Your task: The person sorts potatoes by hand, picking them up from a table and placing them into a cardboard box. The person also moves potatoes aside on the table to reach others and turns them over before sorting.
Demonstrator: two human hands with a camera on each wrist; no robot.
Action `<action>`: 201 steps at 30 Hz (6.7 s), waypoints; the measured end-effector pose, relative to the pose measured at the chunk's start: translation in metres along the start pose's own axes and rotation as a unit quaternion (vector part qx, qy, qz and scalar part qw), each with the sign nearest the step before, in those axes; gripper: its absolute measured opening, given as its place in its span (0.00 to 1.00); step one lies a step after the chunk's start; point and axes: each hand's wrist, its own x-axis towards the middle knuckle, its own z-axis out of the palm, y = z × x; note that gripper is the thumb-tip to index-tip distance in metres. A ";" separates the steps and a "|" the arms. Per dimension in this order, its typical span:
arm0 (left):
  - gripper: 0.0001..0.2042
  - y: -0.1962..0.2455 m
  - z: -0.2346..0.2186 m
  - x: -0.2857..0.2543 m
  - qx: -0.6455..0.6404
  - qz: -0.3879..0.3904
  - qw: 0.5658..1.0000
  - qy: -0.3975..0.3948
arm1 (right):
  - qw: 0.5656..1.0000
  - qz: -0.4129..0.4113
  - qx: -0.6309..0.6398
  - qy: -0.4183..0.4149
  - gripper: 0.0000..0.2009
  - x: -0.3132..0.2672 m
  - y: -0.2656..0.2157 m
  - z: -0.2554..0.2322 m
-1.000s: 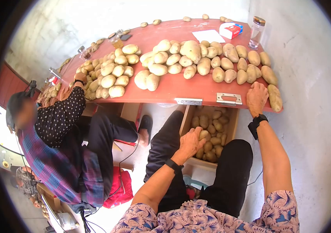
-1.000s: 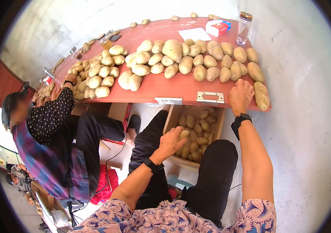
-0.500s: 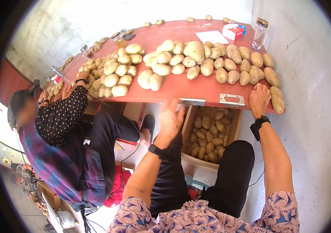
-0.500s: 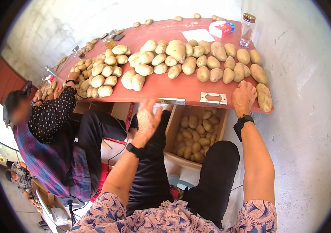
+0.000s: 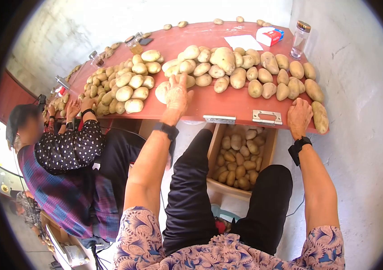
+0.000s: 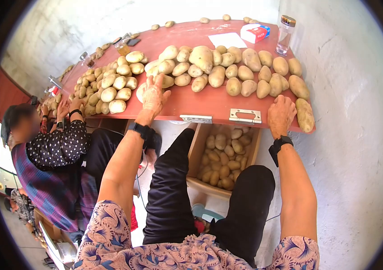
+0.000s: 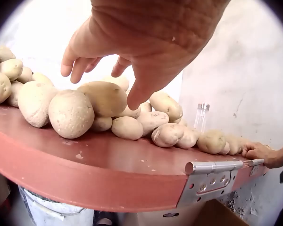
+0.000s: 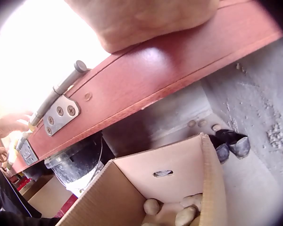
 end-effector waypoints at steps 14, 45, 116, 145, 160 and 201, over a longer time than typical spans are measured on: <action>0.25 0.009 -0.016 0.019 0.163 0.045 0.984 -0.048 | 1.000 -0.004 -0.013 0.006 0.05 0.000 0.001 0.004; 0.08 0.054 -0.024 -0.150 -0.236 0.093 0.967 -0.009 | 1.000 -0.008 -0.005 0.009 0.06 -0.002 0.003 -0.002; 0.36 -0.060 0.011 0.017 0.022 -0.114 0.989 -0.094 | 1.000 -0.003 0.000 0.000 0.05 0.001 0.000 -0.002; 0.30 0.081 -0.035 -0.208 -0.286 0.080 0.926 -0.233 | 1.000 0.017 0.020 0.001 0.05 -0.001 -0.001 -0.004; 0.13 0.070 -0.028 -0.157 -0.256 0.123 0.929 -0.236 | 1.000 0.018 0.017 0.000 0.04 0.000 -0.002 -0.006; 0.13 0.086 -0.033 -0.106 -0.393 0.036 0.916 -0.071 | 1.000 0.015 0.008 0.014 0.04 -0.002 -0.001 -0.005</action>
